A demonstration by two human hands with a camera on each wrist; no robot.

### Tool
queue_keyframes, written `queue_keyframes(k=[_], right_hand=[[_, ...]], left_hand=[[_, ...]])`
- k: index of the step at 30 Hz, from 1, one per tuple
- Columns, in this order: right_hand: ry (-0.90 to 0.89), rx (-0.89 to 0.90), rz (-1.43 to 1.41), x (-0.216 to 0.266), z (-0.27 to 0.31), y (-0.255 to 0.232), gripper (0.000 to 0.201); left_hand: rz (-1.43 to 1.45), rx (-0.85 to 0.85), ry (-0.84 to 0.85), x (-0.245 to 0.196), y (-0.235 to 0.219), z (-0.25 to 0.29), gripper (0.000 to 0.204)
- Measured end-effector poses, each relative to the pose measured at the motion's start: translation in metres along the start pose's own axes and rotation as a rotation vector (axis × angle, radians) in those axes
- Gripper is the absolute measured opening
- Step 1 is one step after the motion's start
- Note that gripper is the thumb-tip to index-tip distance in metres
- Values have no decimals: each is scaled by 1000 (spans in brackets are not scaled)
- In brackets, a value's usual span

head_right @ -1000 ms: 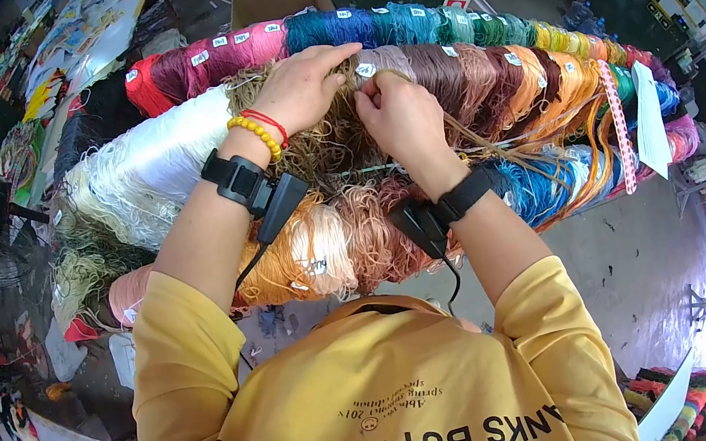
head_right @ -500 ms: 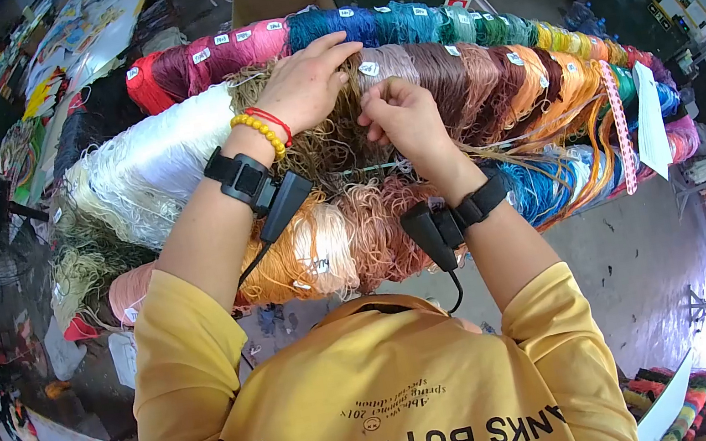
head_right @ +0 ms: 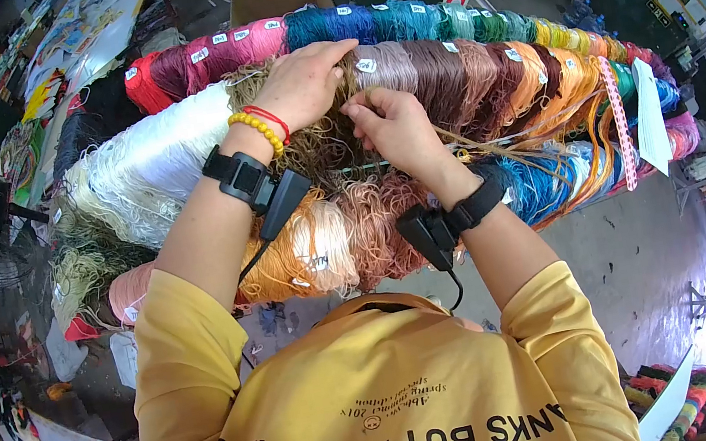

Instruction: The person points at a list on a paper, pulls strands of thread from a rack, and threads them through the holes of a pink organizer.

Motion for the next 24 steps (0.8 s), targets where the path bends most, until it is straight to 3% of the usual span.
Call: queue_keyframes(k=[7,10,13,19,22,23,24], right_hand=[[6,85,-114,2,15,-6,15],[25,134,-227,4,24,-11,15],[13,182,-317,8,28,-15,16],[-23,305,-240,37,64,-29,19],[-165,260,-309,51,104,-58,20],[-114,185,-292,52,122,-79,18],[-343,113,-475,47,137,-96,17]], left_hand=[[-59,22,15,0,1,-1,37],[-50,16,19,-3,-4,1,45],[-258,44,58,-15,-8,6,59],[-311,157,-21,-22,-7,3,72],[-343,174,-32,-23,-7,2,72],[-354,179,-35,-24,-6,2,72],[-362,182,-35,-24,-6,1,72]])
Point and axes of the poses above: each hand's wrist, its own z-axis away from the middle knuckle, its own y-axis out of the palm, x = y × z, the point moved 1 cm from there along -z, towards the middle knuckle, and after that the axes turned 5 degrees about y, right-handed, at the moved point
